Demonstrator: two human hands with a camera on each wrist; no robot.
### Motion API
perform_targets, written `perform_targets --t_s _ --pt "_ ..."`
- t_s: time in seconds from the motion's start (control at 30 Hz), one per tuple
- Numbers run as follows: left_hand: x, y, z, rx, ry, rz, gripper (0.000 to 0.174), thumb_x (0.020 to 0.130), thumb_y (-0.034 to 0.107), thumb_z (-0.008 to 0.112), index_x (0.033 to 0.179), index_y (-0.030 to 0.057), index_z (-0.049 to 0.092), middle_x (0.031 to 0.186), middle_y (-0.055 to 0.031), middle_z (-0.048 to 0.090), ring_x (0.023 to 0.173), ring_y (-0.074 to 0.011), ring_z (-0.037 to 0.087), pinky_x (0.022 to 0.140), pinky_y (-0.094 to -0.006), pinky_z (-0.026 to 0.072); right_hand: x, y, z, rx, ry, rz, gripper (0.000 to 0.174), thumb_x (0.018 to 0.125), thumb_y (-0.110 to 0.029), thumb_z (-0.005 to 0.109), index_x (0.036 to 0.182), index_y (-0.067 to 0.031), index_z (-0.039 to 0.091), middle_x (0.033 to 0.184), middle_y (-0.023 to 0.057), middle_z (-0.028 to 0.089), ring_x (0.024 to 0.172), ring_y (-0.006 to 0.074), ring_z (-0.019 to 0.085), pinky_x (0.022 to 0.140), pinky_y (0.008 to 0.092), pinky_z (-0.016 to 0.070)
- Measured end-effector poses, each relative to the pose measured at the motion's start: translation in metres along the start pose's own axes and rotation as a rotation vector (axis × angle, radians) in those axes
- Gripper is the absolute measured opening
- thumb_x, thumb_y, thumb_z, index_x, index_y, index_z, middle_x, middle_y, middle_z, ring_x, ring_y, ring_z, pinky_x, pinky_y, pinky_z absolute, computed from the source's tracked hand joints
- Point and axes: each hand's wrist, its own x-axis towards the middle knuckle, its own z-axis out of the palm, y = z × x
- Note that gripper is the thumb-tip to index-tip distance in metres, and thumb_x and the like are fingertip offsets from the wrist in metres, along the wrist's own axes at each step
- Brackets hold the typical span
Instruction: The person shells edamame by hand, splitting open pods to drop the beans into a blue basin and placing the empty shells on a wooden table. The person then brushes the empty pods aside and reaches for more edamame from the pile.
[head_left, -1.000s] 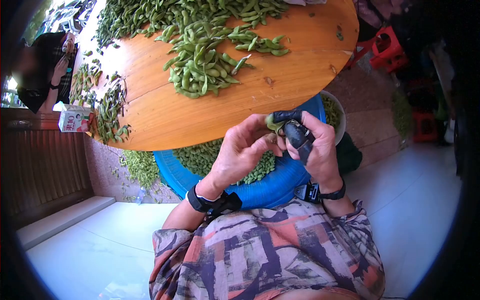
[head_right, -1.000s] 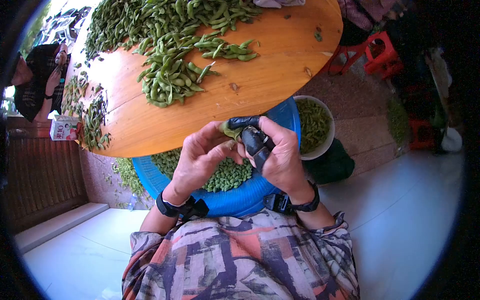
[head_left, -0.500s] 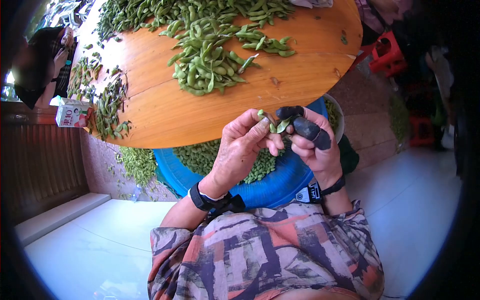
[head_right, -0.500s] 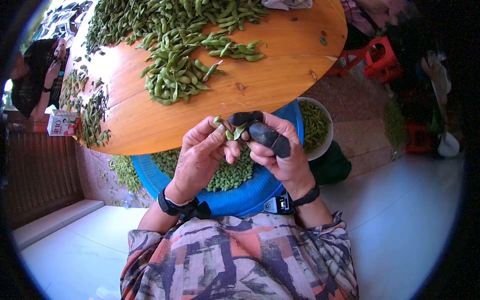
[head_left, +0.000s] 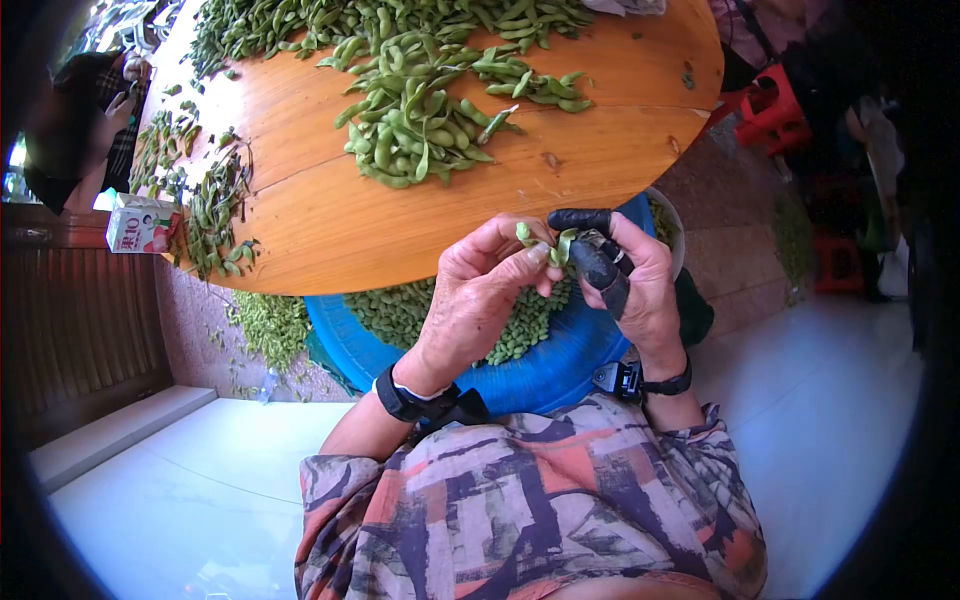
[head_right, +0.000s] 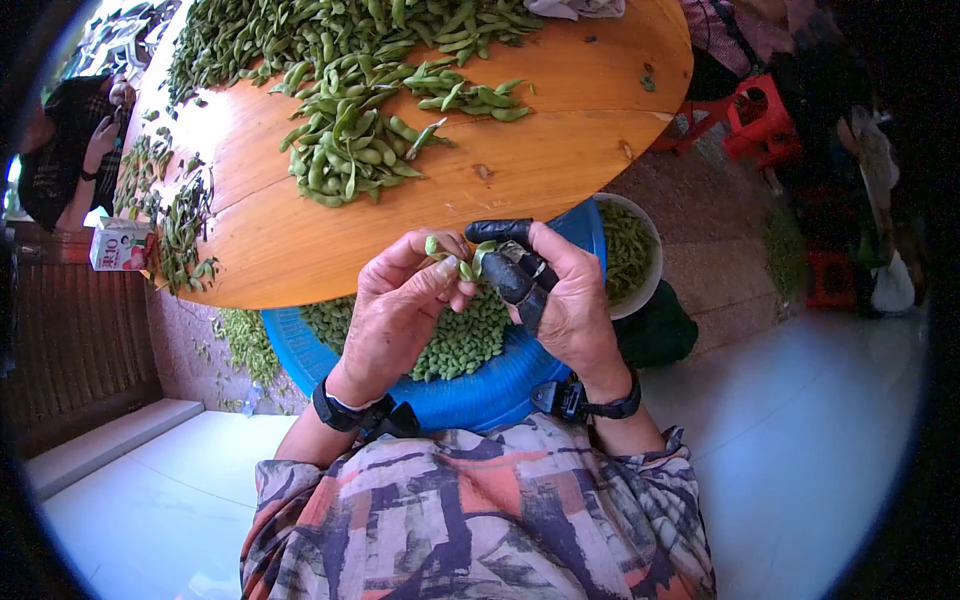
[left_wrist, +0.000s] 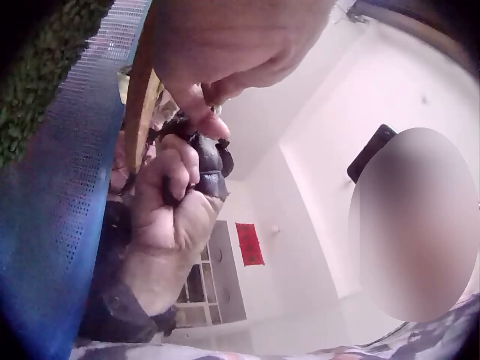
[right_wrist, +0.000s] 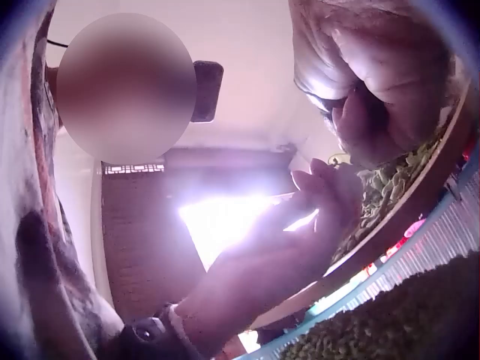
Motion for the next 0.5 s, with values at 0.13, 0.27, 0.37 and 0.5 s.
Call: perform_targets --t_s 0.13,0.27,0.37,0.5 --pt "0.0 0.0 0.0 0.035 -0.02 0.021 0.013 0.093 0.001 0.058 0.106 -0.0016 0.06 0.096 -0.007 0.062 0.083 -0.0144 0.062 0.071 -0.0268 0.0513 -0.002 -0.003 -0.005 0.029 -0.061 0.046 0.045 0.087 -0.031 0.069 0.121 -0.0013 0.061 0.089 -0.0032 0.065 0.071 0.0008 0.055 0.062 0.0166 0.0451" --pt "0.0 -0.002 0.002 0.098 0.011 -0.003 0.012 0.094 0.002 0.059 0.105 -0.0014 0.06 0.094 -0.0072 0.062 0.083 -0.0143 0.062 0.07 -0.0267 0.0516 -0.002 -0.014 0.002 -0.096 0.004 -0.081 0.031 0.089 -0.015 0.065 0.117 -0.0008 0.064 0.096 0.0 0.067 0.08 0.0058 0.06 0.073 0.022 0.0492" --pt "0.0 -0.001 0.0 0.131 -0.047 -0.045 0.011 0.094 0.004 0.059 0.103 -0.0009 0.059 0.091 -0.0075 0.062 0.083 -0.0141 0.062 0.07 -0.0268 0.0519 -0.002 -0.014 0.003 -0.146 0.055 -0.062 0.027 0.087 -0.002 0.06 0.113 -0.0003 0.065 0.1 0.0033 0.069 0.088 0.0097 0.062 0.082 0.0268 0.0498" --pt "-0.001 0.005 0.003 0.31 -0.102 -0.115 0.011 0.093 0.005 0.061 0.103 0.0002 0.059 0.086 -0.0059 0.063 0.073 -0.0111 0.062 0.06 -0.0243 0.0513 0.001 -0.013 -0.001 -0.525 0.11 -0.301 0.031 0.083 0.003 0.06 0.113 -0.0003 0.065 0.095 0.0104 0.067 0.088 0.0153 0.064 0.079 0.0279 0.0497"
